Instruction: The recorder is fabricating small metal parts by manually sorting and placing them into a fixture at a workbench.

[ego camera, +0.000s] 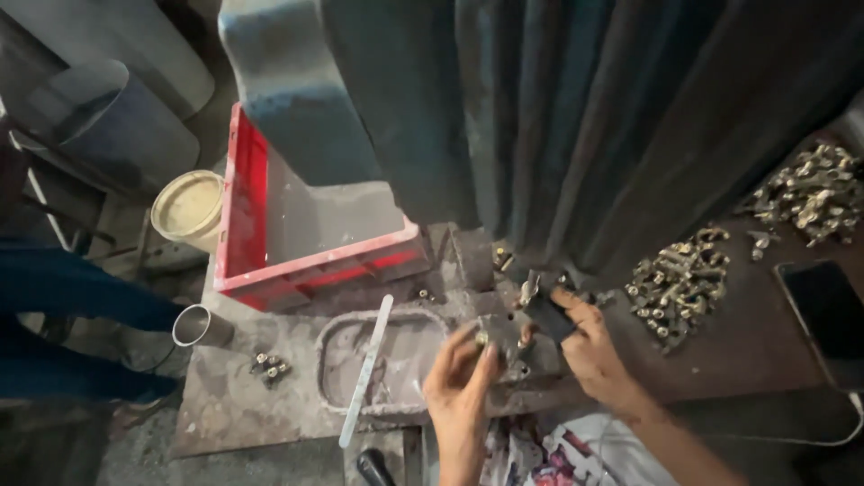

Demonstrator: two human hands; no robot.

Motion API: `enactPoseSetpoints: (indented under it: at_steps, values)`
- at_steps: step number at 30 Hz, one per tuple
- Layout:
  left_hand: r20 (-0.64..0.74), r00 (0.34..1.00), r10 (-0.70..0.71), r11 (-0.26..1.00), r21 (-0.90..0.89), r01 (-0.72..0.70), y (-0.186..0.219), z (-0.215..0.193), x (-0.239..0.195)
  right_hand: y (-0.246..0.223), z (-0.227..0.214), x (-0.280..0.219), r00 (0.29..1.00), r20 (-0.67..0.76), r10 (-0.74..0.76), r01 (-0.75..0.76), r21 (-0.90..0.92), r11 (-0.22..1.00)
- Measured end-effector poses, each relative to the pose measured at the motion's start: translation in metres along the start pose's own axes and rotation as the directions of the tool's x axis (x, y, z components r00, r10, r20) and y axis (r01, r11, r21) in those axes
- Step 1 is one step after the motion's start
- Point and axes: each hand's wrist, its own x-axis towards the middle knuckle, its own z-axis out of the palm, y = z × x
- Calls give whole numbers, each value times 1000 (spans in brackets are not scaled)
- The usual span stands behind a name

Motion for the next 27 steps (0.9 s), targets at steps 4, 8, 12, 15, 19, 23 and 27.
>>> enactPoseSetpoints:
  at_steps: [4,8,12,15,19,23,27]
  values:
    - [143,873,466,861,153,-485,68,41,-35,46,-32,3,991,98,-86,98,-119,988]
    - [582,303,755,55,404,-913,58,38,-13,102,-54,7,980,-122,159,-165,-37,986]
    - [621,344,704,-19,502,-865,26,18,22,147,-85,-3,983,104,150,-135,-137,981]
    - [621,573,535,55,652,-757,34,14,26,120,-75,-17,998,-55,5,-26,-391,920]
    - [543,822,173,301,765,-569,30,14,20,92,-77,-37,988,152,-28,126,-690,713]
    - [674,731,-111,482,679,-553,6,-36,6,-34,-34,-61,687,115,717,-68,-973,222]
    - [517,845,-134,618,710,-337,25,-75,30,26,-40,-49,903,138,407,5,-951,311]
